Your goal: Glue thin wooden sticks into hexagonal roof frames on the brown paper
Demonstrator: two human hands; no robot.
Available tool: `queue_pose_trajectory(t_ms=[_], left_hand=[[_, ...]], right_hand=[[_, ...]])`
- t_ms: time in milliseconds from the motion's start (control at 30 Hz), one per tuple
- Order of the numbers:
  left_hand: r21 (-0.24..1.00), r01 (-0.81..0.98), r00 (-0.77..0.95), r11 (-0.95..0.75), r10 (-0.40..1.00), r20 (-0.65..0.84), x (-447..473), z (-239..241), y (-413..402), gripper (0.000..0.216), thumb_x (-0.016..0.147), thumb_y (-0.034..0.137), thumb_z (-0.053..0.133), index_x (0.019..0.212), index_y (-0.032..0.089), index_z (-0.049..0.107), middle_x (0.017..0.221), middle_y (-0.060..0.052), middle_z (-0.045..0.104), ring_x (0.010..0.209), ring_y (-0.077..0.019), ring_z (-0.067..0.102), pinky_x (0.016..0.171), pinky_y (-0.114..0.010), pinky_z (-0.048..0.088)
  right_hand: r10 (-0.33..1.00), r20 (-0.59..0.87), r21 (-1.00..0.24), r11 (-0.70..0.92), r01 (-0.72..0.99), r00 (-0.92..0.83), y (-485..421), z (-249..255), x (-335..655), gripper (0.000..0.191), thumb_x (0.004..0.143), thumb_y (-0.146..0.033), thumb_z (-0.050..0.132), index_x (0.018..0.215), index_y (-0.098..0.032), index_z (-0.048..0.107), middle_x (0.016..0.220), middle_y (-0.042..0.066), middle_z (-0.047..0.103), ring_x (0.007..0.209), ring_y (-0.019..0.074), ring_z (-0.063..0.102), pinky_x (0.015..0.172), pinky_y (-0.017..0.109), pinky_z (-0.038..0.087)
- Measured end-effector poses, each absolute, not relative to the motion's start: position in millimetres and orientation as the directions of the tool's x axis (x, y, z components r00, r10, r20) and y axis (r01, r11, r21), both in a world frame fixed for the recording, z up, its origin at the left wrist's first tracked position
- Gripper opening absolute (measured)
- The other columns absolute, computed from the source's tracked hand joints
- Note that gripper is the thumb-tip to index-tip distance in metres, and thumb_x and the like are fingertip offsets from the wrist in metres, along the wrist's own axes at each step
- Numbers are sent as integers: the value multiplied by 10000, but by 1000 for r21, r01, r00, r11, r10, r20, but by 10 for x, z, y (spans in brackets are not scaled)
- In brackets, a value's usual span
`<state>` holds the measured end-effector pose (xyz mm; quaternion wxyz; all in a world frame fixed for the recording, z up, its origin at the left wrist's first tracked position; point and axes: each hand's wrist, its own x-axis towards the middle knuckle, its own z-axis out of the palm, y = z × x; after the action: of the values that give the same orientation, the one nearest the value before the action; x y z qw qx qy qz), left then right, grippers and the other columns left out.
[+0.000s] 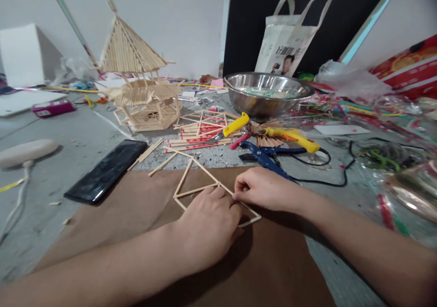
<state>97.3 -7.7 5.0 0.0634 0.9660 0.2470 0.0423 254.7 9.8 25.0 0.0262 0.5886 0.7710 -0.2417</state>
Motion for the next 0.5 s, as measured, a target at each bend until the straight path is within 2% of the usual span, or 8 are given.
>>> queue_pose_trajectory(t_ms=[200,500], left_hand=[[137,461,880,-877,472,59,985,43,-75,219,797,277,375,733,155,545,744,-49,565,734,-181,466,700,-353,389],[127,440,890,-889,451,72,978,11,-89,218,800,253,370,717,158,548,723,-38,562,728,-176,458,701,-340,379]], right_hand=[[892,-331,-330,196,923,-308,85,260,2553,225,666,-354,472,680,-195,631,668,10,623,592,108,514,478,187,301],[893,-320,-322,211,923,-316,82,272,2549,209,667,-351,478,666,-199,621,653,7,620,573,104,511,470,187,300]])
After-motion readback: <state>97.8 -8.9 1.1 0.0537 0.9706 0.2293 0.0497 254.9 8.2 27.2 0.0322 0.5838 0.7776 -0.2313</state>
